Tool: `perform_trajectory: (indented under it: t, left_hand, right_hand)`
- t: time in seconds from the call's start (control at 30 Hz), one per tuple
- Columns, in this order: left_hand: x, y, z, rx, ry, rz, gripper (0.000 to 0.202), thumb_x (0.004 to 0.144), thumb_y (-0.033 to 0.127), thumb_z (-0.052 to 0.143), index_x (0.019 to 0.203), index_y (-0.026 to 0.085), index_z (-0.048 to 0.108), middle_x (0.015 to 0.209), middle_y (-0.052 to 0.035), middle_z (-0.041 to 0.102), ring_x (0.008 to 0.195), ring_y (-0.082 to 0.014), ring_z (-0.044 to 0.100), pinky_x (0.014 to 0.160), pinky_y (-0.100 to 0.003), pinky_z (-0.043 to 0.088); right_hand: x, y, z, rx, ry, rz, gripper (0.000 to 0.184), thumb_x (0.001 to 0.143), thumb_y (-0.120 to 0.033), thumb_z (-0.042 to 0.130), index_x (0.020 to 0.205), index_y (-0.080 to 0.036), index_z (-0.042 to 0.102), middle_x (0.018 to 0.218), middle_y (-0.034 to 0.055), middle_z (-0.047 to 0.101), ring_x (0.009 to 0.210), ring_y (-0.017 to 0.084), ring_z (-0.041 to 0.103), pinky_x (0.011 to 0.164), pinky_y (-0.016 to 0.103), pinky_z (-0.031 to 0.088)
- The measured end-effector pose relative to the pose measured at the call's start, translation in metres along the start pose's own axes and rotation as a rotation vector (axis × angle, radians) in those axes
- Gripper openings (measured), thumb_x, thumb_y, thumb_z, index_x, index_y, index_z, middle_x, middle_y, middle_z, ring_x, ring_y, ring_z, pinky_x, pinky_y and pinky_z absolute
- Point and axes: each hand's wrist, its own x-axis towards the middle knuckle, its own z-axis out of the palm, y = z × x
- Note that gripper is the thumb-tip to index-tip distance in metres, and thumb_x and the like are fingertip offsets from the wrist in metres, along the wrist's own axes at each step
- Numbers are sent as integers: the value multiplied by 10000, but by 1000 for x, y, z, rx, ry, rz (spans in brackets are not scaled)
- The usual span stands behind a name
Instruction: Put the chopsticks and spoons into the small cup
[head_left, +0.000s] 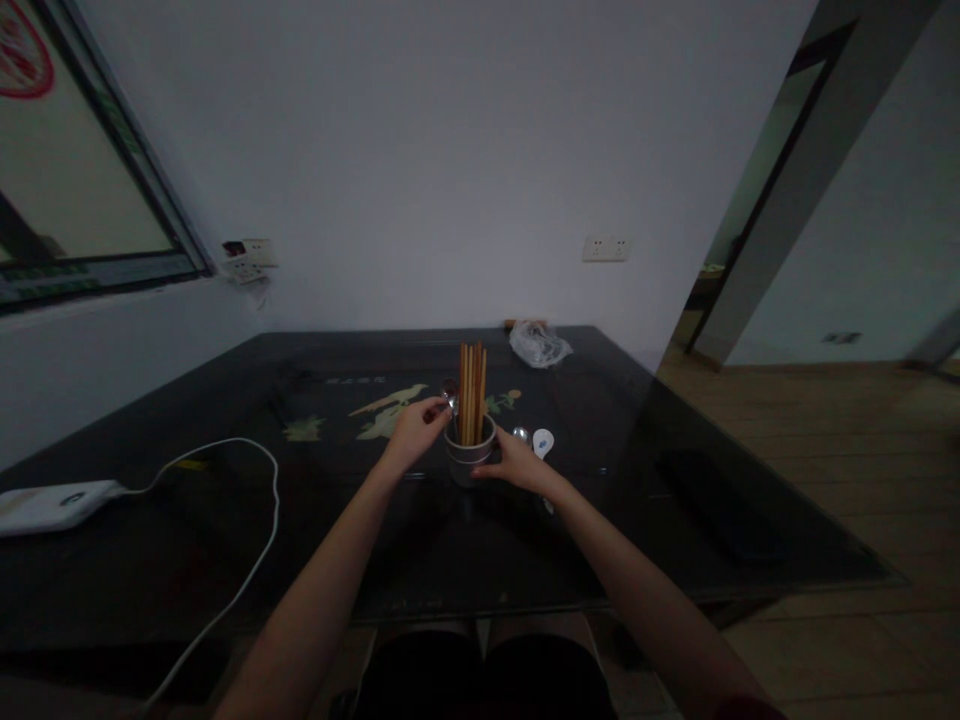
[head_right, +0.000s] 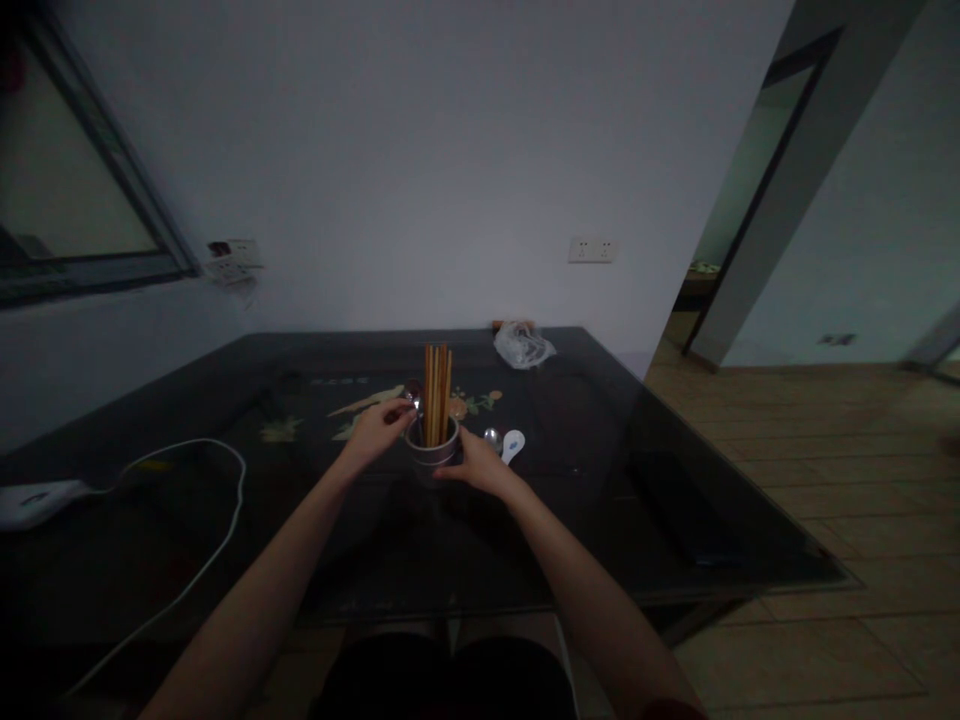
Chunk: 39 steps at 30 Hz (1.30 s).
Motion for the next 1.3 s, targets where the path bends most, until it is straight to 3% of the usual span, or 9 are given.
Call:
perform_trajectory:
  t: [0.37, 0.6, 0.73, 0.87, 1.0, 1.17, 1.3]
  left_hand:
    - [2, -4, -5, -117, 179, 15, 371, 791, 359, 565, 1104, 161, 563, 631, 37, 481, 575, -124, 487, 550, -227, 361]
    - [-7, 18, -15, -153, 314, 112, 330, 830, 305, 507, 1131, 170, 538, 702, 19, 496, 662, -124, 515, 630, -220, 422]
    - [-12, 30, -18, -119, 335, 131, 290, 848, 306, 488, 1097, 174, 559, 732, 4, 506, 707, -130, 525, 675, -223, 438]
    - [-12, 27, -12, -256, 305, 70, 295, 831, 353, 514, 1065, 182, 572, 872, -33, 575, 819, -149, 566, 754, -253, 463]
    - [-19, 10, 4, -538, 234, -114, 326, 798, 413, 538, 1034, 191, 574, 1050, -65, 610, 961, -172, 594, 786, -270, 478]
    - [-37, -6, 17, -810, 11, -319, 435, 798, 525, 512, 1060, 189, 597, 1152, -98, 637, 1057, -218, 595, 823, -318, 484]
    - [-42, -9, 22, -866, -118, -343, 483, 784, 588, 517, 1040, 196, 637, 1140, -91, 660, 1058, -234, 604, 817, -320, 480]
  right_hand:
    - [-3, -5, -4, -22, -36, 45, 829, 584, -286, 816, 1316, -197, 437, 1179, 97, 608, 1015, 238, 601, 893, 385, 470]
    - [-5, -3, -10, -48, -91, 48, 726, 606, -221, 796, 1255, -154, 476, 1119, 106, 628, 969, 231, 613, 848, 370, 491]
    - [-5, 6, -13, -50, -71, 28, 718, 614, -212, 790, 1262, -174, 483, 1109, 91, 633, 969, 218, 613, 854, 366, 491]
    - [-6, 9, -20, -84, -31, 81, 722, 612, -220, 793, 1269, -177, 497, 1017, 75, 666, 913, 209, 635, 819, 361, 503]
    - [-8, 7, -33, -100, -6, 106, 579, 660, -239, 758, 1202, -181, 564, 943, 58, 682, 828, 187, 652, 739, 314, 515]
    - [-7, 9, -51, -192, 72, 127, 360, 748, -260, 665, 1089, -147, 632, 883, 65, 693, 780, 180, 647, 710, 293, 498]
    - [-8, 12, -61, -366, 181, 165, 240, 798, -268, 601, 1007, -172, 670, 844, 57, 698, 783, 179, 643, 722, 284, 471]
